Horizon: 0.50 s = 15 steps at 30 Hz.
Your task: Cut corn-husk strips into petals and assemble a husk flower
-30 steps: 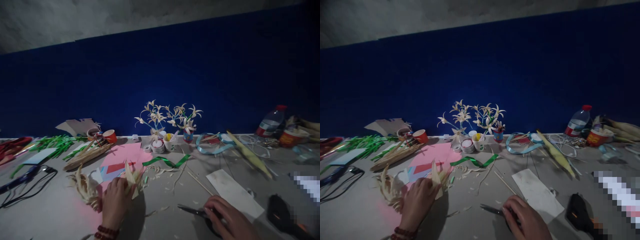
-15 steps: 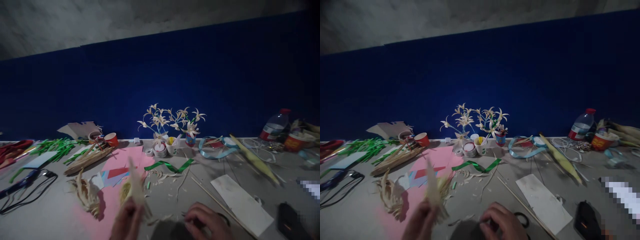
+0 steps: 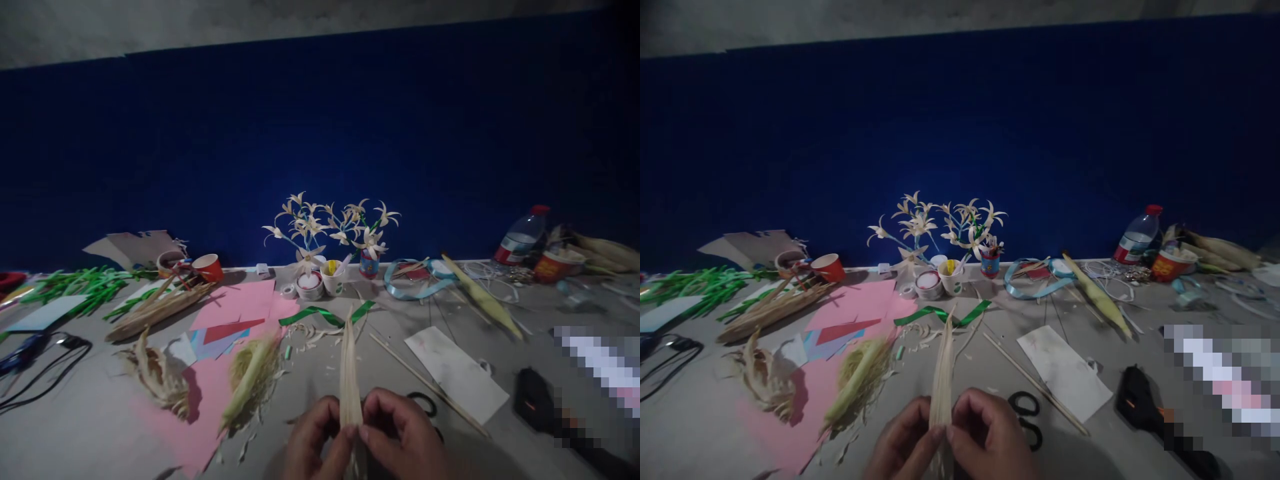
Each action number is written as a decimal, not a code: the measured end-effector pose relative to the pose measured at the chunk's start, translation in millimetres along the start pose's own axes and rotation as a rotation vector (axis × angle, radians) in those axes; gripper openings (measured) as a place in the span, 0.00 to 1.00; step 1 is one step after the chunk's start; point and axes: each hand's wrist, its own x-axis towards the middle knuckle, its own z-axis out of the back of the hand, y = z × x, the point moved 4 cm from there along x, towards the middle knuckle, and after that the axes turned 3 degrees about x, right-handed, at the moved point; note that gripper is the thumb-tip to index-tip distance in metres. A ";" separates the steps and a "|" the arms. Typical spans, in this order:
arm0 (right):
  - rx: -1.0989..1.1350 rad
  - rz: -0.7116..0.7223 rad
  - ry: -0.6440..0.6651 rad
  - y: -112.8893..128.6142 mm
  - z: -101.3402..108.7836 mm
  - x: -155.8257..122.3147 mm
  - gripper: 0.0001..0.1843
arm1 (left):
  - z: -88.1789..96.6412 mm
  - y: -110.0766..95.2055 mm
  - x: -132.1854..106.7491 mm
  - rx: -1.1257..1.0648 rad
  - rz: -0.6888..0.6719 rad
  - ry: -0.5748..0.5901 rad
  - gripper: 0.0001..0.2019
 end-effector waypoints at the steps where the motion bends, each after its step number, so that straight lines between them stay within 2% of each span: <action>1: 0.010 -0.007 0.007 0.6 0.0 0.1 0.06 | -0.1 -1.8 0.7 0.005 0.008 0.021 0.17; 5: 0.118 -0.040 0.021 1.6 -0.8 1.9 0.07 | -2.4 -12.3 2.2 -0.053 0.088 0.116 0.15; 10: 0.207 -0.077 0.080 -3.2 -0.6 6.1 0.09 | -4.9 -20.5 3.1 -0.114 0.114 0.082 0.16; 15: 0.240 -0.109 0.123 -11.6 -0.2 9.4 0.09 | -9.0 -21.4 1.9 -0.225 0.194 0.134 0.15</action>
